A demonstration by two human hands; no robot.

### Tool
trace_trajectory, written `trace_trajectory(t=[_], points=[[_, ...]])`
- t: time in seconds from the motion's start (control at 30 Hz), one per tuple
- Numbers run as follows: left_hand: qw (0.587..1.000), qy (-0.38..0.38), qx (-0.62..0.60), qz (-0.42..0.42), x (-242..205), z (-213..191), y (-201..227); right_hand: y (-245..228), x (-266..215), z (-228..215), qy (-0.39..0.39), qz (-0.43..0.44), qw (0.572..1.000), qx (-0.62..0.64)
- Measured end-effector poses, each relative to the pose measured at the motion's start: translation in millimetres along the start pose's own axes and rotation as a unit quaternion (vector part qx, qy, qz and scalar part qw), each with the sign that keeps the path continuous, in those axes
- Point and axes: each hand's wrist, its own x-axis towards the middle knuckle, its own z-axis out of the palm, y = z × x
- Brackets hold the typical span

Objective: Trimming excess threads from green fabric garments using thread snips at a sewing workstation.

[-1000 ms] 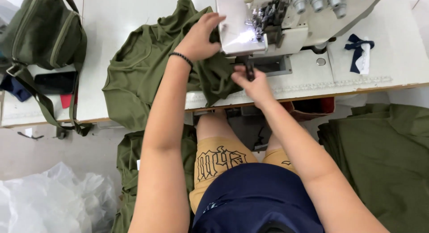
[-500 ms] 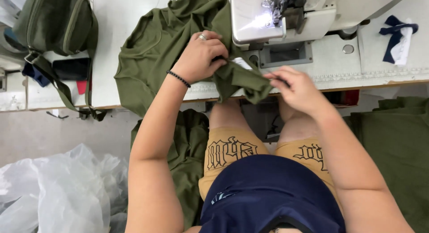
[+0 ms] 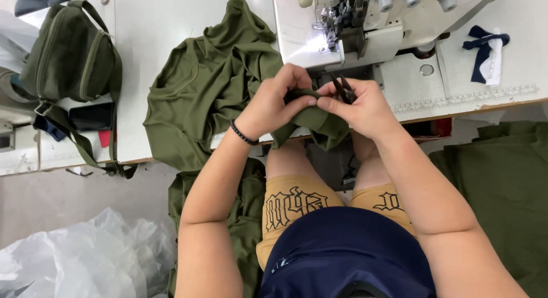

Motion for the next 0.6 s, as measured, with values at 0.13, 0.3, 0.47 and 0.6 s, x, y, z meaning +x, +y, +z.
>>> trace_trajectory(t=[0.13, 0.3, 0.47, 0.6], points=[[0.999, 0.02, -0.036, 0.006, -1.7, 7.0, 6.4, 6.8, -2.8, 1.6, 0.047, 0.086, 0.986, 0.136], [0.999, 0.03, -0.012, 0.018, -4.2, 22.3, 0.9, 20.2, -9.9, 5.9, 0.084, 0.122, 0.952, 0.269], [0.999, 0.022, -0.038, 0.026, -9.3, 32.7, -2.8, 38.8, -7.8, 1.3, 0.123, 0.09, 0.942, 0.3], [0.995, -0.015, -0.086, 0.046, -2.9, 26.8, 15.4, 30.7, 0.4, -2.0, 0.143, 0.042, 0.983, 0.109]])
